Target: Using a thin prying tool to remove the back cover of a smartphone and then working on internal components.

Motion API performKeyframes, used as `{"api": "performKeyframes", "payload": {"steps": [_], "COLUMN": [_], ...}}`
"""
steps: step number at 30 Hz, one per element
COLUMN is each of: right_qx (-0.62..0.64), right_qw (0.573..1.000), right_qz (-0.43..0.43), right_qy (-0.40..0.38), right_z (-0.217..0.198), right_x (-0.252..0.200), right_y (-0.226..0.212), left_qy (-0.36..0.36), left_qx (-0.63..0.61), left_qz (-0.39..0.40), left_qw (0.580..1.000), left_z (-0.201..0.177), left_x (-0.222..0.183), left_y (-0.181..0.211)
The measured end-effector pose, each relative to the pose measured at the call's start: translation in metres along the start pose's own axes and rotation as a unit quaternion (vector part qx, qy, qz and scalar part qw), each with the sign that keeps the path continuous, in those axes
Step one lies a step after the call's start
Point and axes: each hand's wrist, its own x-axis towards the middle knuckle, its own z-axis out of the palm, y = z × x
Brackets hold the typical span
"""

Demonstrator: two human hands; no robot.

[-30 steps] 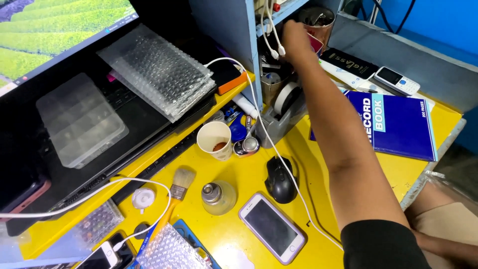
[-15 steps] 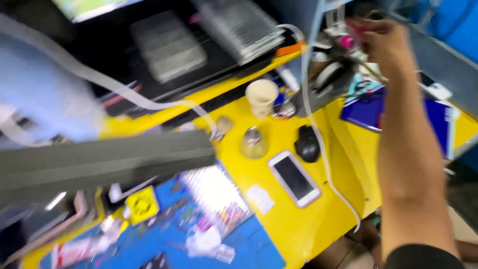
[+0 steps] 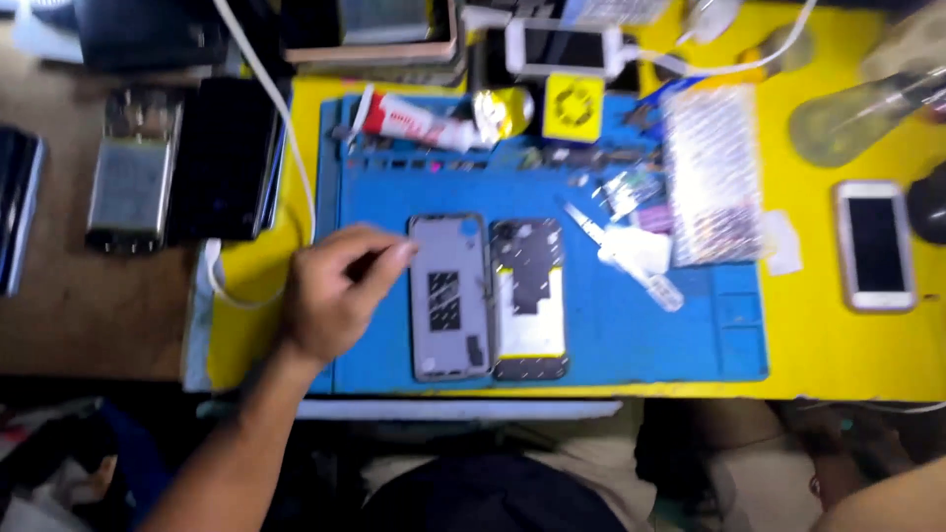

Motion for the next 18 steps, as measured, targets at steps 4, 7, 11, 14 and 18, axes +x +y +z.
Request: {"api": "performKeyframes", "payload": {"steps": [4,7,11,14,18], "right_qx": [0.025,-0.010,0.048,0.060,0.022], "right_qw": [1.000,0.985,0.971,0.955,0.953], "right_qz": [-0.012,-0.170,-0.195,-0.210,-0.227], "right_qy": [-0.001,-0.040,-0.128,-0.201,-0.200], "right_z": [0.083,0.166,0.206,0.213,0.212], "right_x": [-0.057,-0.057,-0.042,-0.035,-0.038], "right_y": [-0.074,-0.146,-0.157,-0.161,-0.160], "left_qy": [-0.173,-0.252,-0.318,-0.302,-0.288], "left_qx": [0.143,0.218,0.241,0.210,0.183], "left_qz": [0.234,0.233,0.191,0.214,0.228], "left_qw": [0.946,0.914,0.897,0.905,0.912], "left_z": [0.018,0.048,0.060,0.062,0.061], "left_x": [0.035,0.061,0.073,0.072,0.073], "left_y": [0.013,-0.005,-0.008,-0.015,-0.017]}}
